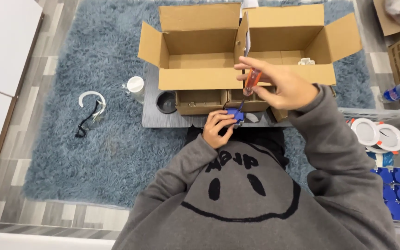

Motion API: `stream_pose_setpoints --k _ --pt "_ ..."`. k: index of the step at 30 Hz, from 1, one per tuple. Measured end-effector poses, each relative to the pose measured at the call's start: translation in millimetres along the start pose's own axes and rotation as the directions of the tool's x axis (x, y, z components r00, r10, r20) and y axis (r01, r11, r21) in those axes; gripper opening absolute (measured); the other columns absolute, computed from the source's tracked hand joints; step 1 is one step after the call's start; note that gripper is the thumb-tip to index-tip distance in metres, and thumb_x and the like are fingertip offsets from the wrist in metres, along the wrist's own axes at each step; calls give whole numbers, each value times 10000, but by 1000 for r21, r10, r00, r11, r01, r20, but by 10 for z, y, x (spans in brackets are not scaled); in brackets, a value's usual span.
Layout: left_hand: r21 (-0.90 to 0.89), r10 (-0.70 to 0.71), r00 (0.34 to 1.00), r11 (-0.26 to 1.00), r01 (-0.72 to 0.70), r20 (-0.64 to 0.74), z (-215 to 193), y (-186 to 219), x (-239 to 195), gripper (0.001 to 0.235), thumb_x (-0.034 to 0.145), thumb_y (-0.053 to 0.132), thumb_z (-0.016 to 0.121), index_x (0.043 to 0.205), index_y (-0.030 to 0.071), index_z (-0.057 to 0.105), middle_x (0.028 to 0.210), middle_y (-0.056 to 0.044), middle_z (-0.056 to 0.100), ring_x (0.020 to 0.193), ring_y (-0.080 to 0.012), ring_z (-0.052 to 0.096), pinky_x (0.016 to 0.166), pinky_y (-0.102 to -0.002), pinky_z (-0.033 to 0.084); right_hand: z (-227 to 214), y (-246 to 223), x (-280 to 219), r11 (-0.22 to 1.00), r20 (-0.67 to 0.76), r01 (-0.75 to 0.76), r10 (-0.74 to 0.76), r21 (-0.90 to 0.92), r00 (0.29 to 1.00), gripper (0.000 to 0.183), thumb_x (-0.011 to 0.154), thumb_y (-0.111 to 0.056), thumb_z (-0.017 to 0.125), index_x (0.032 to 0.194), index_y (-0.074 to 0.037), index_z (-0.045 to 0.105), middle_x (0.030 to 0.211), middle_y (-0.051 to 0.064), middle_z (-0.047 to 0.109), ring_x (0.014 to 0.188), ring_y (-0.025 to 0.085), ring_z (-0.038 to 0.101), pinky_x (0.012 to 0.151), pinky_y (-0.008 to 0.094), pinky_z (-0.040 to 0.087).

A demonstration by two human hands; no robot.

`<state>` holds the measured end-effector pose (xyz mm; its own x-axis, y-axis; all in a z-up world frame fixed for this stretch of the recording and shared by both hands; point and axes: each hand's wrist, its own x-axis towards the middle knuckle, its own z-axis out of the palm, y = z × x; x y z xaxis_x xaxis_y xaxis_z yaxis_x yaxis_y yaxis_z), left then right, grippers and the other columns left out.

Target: Assembling the components of an electrical switch and tightening the internal screws using a manual screwdriver.

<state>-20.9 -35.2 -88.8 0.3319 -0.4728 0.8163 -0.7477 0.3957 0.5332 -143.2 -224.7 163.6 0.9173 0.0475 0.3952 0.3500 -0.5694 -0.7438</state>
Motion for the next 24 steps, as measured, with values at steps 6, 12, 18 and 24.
stream_pose_setpoints --k 6,12,18,24 --pt "-14 -3 1000 1000 3 7 1 1 19 247 920 42 824 1144 142 847 1197 -26 766 1199 -315 684 1048 -442 602 33 122 19 935 -142 109 -165 -338 976 596 949 -38 883 1502 21 669 1133 183 807 926 343 807 812 457 656" --pt "-9 6 1000 1000 -6 -7 14 -20 6 238 928 64 829 1149 151 848 1206 -16 764 1203 -310 682 1056 -439 601 70 451 -67 845 -231 100 -255 -526 939 611 925 -197 999 1477 -75 767 959 66 711 793 230 734 734 385 624" --pt "17 28 999 999 -28 38 -18 0 20 196 963 7 800 1135 101 804 1219 -68 754 1185 -349 696 1095 -482 602 62 442 -88 549 -172 80 -393 -832 903 762 931 -615 1023 1349 -27 781 846 12 745 667 132 653 596 288 544" --pt "8 42 998 999 -42 52 -14 -26 10 185 973 27 801 1146 92 805 1217 -75 752 1190 -348 685 1078 -478 615 -159 -114 33 929 15 101 -102 -355 995 697 1060 -58 744 1672 1 415 1732 327 333 1568 476 479 1179 542 589"
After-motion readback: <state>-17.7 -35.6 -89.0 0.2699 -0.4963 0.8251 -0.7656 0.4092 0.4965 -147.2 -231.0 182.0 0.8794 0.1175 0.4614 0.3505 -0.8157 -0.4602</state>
